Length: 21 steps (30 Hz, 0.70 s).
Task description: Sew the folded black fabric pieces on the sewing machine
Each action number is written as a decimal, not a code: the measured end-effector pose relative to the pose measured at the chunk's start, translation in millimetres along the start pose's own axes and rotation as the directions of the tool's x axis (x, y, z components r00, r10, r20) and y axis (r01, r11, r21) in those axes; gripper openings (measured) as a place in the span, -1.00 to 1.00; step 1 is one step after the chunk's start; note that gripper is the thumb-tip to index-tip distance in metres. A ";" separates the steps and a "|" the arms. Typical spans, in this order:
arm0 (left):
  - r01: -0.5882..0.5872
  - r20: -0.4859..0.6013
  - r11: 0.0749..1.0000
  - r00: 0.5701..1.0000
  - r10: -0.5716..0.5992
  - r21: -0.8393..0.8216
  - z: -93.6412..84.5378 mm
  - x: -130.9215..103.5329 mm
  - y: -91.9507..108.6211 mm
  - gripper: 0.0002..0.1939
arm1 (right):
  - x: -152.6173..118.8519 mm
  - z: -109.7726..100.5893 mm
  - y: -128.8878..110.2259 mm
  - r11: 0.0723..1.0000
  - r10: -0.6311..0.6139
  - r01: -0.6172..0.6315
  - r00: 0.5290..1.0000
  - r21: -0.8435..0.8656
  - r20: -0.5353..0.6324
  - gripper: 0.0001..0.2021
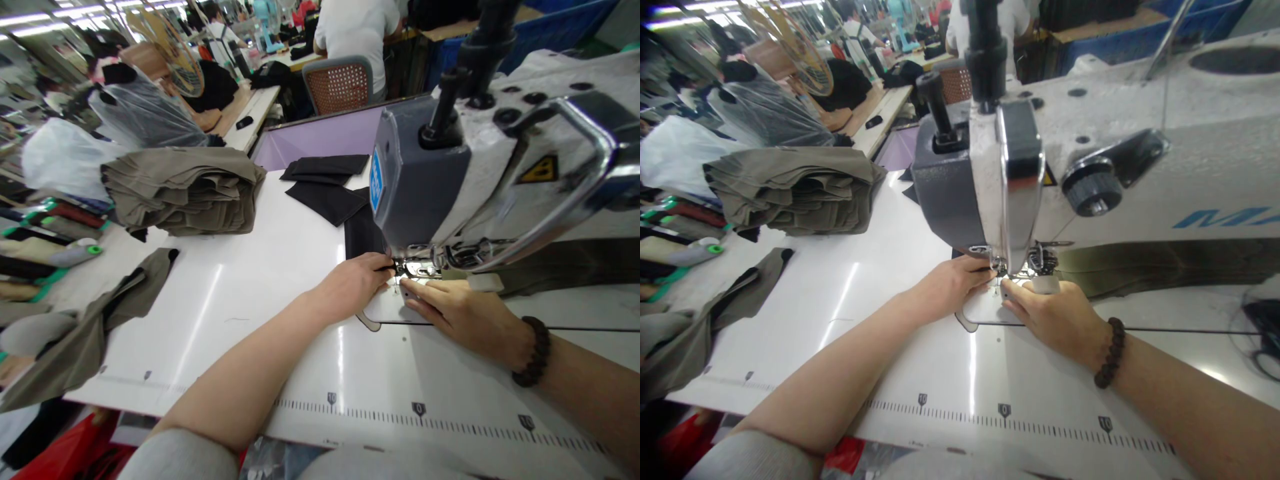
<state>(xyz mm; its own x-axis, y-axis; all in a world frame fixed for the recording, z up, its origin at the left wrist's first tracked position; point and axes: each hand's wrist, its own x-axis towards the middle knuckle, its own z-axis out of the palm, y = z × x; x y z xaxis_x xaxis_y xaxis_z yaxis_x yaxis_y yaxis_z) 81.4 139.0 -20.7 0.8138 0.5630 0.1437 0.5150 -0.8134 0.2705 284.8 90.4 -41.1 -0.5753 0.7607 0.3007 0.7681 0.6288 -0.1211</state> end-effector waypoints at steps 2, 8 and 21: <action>0.001 -0.019 1.000 1.000 -0.001 0.013 1.3 0.7 -1.2 -0.81 | 0.0 -0.2 -0.2 1.000 -0.008 0.008 1.000 0.003 0.011 -0.65; -0.009 -0.030 0.999 1.000 0.010 0.033 1.5 2.5 -2.5 -0.82 | 0.2 -0.9 -0.2 1.000 0.007 -0.007 1.000 -0.007 0.013 -0.66; 0.102 0.133 0.989 0.984 -0.116 0.110 -17.2 -3.3 26.6 -0.71 | -1.4 -5.2 2.3 0.999 -0.037 0.037 0.999 0.013 0.005 -0.67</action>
<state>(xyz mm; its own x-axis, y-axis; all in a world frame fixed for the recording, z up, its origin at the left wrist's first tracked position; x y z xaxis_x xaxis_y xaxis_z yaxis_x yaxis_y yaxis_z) 87.7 118.1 2.4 0.7770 0.6293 -0.0165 0.6217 -0.7630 0.1770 288.9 90.0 -36.9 -0.6051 0.7375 0.2998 0.7424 0.6587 -0.1220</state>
